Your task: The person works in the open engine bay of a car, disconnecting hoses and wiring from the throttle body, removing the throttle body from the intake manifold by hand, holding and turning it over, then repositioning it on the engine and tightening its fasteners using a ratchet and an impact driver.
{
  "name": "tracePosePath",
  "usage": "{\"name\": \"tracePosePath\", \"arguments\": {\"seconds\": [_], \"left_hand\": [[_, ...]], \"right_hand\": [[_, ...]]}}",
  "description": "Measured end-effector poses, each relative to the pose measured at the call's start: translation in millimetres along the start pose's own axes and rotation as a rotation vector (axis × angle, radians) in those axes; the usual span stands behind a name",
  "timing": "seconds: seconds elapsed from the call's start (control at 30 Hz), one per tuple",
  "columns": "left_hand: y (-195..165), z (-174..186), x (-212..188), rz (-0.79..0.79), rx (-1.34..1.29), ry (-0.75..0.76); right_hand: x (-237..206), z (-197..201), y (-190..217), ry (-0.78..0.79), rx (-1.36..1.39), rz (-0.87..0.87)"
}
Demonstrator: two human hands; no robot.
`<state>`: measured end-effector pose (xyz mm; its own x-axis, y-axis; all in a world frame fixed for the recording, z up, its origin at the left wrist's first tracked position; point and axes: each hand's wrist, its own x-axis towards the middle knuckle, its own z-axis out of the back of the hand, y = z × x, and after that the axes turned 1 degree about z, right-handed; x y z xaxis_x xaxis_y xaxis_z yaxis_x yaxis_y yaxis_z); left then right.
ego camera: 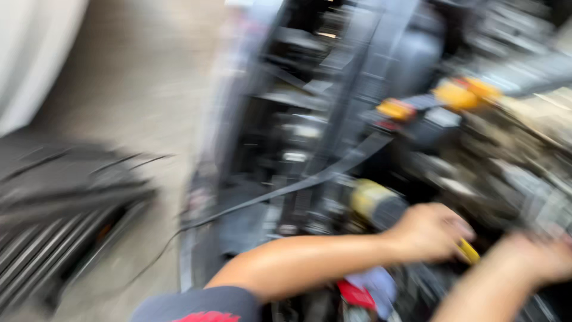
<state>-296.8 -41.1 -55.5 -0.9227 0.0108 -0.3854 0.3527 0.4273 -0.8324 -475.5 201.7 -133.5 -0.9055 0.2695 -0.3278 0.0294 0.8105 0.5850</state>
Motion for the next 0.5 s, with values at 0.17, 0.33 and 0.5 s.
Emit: {"name": "tracePosePath", "arguments": {"seconds": [0.17, 0.33, 0.5], "left_hand": [[30, -7, 1, 0.140, -0.226, 0.087], [3, -14, -3, 0.222, -0.247, 0.065], [15, -14, 2, 0.247, -0.245, 0.060]], "right_hand": [[26, 61, 36, -0.050, 0.216, -0.060], [17, 40, 20, -0.176, 0.210, 0.238], [12, 9, 18, -0.256, 0.091, 0.245]]}}
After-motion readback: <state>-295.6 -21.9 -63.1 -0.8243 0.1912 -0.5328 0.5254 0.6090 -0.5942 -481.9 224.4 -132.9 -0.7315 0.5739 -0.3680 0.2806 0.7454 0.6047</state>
